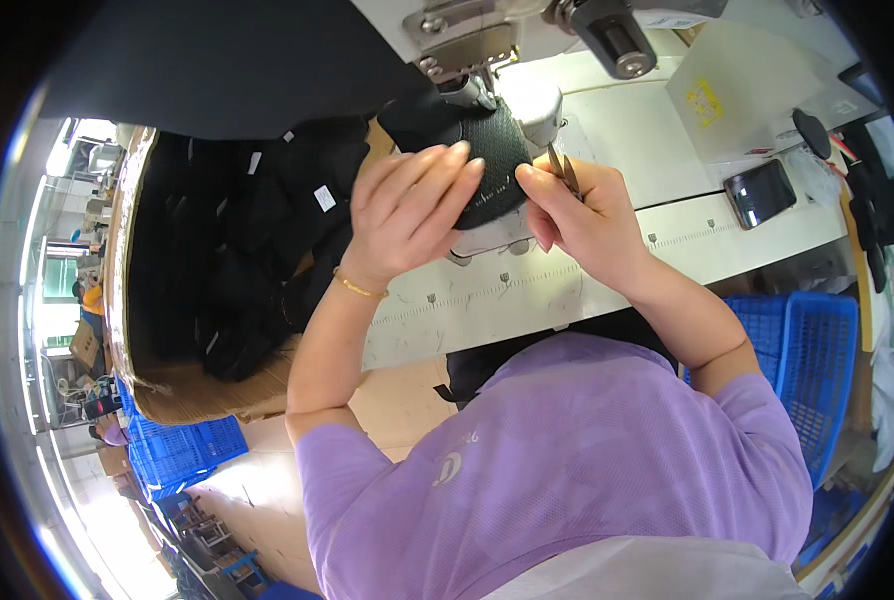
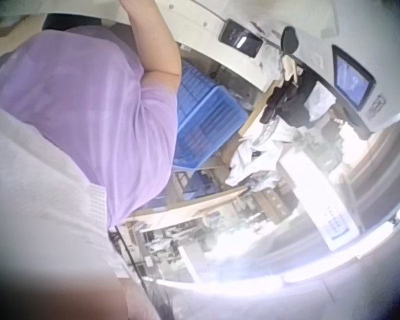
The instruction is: Trimming loose threads and edges from black shoe components using snips.
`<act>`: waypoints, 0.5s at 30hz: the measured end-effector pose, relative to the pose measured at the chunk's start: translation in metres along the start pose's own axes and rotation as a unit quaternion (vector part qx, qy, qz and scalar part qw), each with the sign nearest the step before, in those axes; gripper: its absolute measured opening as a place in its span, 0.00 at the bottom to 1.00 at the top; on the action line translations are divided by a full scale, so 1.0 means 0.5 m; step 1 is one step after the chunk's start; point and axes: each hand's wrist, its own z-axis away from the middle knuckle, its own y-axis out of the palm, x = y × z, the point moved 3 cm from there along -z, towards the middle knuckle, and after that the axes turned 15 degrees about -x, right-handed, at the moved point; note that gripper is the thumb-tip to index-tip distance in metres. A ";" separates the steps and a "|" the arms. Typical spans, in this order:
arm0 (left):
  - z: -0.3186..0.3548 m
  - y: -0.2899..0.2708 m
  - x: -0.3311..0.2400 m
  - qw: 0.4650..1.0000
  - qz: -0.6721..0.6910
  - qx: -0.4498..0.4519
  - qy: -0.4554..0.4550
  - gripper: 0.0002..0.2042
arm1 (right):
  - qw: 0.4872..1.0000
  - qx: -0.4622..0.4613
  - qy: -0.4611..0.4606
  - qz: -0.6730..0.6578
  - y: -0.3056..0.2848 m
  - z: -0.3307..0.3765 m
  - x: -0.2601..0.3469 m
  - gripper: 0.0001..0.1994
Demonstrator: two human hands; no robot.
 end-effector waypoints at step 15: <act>0.016 0.045 0.036 0.998 -0.034 -0.059 0.002 0.18 | 0.999 -0.023 -0.012 0.035 0.010 -0.033 0.002 0.23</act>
